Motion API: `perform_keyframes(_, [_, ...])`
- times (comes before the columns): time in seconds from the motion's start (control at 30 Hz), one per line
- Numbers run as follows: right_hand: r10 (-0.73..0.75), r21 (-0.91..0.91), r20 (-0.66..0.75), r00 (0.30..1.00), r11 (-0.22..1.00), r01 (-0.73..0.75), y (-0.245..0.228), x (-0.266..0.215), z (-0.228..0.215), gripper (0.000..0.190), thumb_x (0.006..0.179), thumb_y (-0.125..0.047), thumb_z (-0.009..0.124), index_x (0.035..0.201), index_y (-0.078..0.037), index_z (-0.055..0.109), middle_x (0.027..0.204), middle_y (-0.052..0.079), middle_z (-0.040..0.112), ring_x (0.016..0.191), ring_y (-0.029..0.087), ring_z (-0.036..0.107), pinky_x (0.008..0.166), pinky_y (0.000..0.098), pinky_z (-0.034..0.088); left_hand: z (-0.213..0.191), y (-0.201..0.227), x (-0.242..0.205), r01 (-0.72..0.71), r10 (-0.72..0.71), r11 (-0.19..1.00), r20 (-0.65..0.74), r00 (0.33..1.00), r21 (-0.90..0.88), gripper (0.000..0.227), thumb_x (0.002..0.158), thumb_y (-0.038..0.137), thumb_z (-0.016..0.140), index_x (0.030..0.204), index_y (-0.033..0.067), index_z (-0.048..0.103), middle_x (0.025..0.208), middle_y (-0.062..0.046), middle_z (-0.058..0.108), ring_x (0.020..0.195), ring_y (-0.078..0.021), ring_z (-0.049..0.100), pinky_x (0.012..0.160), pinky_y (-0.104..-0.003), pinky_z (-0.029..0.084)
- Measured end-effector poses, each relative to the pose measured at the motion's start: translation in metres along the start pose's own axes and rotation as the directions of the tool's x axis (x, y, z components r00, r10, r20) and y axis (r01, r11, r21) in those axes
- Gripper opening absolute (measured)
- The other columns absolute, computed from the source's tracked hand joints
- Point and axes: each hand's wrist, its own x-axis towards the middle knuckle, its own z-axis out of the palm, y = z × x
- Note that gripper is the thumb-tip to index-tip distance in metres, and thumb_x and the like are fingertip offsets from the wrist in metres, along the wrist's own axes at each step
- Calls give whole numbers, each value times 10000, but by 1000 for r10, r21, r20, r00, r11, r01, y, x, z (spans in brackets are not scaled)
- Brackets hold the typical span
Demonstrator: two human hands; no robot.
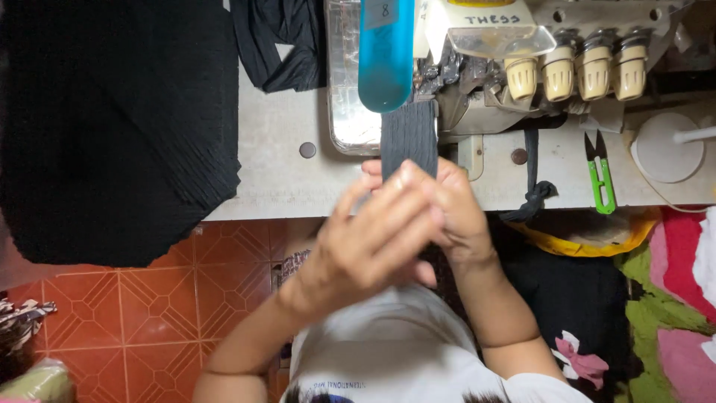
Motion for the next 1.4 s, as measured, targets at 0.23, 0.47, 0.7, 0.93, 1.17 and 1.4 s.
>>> perform_keyframes(0.23, [-192,-30,-5,981,981,191,44,-10,-21,109,935,-40,560,1035,-11,591,1061,103,633,1007,149,590,899,258,481,36,-41,-1,101,-152,941,138,979,323,375,1042,318,539,1245,18,633,1346,-119,586,1289,-284,532,1039,-474,351])
perform_keyframes(0.47, [-343,-89,19,939,935,343,46,-21,-24,343,973,-87,520,1286,53,521,1305,160,580,1221,206,543,1087,329,432,40,-51,2,121,-195,891,128,972,437,409,1066,366,466,1293,63,621,1352,-56,598,1142,-179,614,1039,-429,260])
perform_keyframes(0.7, [-391,-303,-72,918,885,354,47,-29,-18,360,953,-118,567,1275,37,534,1038,73,648,924,87,589,856,212,493,41,-59,6,133,-196,882,96,976,452,383,1042,352,523,1293,81,620,1317,-25,627,1068,-155,627,1015,-411,269])
perform_keyframes(0.93, [-552,-500,-143,821,756,422,67,-44,-9,606,920,-57,595,1448,-14,302,1309,219,577,1095,185,627,937,250,525,34,-85,15,182,-193,976,85,977,118,383,876,333,629,1080,10,592,1129,-160,660,1201,-320,531,1020,-522,238])
perform_keyframes(1.17, [-608,-504,-109,786,715,484,82,-49,-8,502,911,0,594,1369,70,399,1399,227,482,1301,251,499,1126,325,426,34,-115,27,168,-176,984,149,973,66,736,800,426,799,1292,-34,502,1351,-211,558,1326,-350,423,1035,-592,219])
perform_keyframes(1.4, [-662,-631,-83,745,613,475,77,-47,-8,471,908,-5,607,1338,92,440,1385,204,504,1329,246,473,1173,312,354,40,-143,40,146,-165,980,134,977,137,799,830,471,796,1303,-78,458,1342,-186,566,1296,-379,470,1032,-579,222])
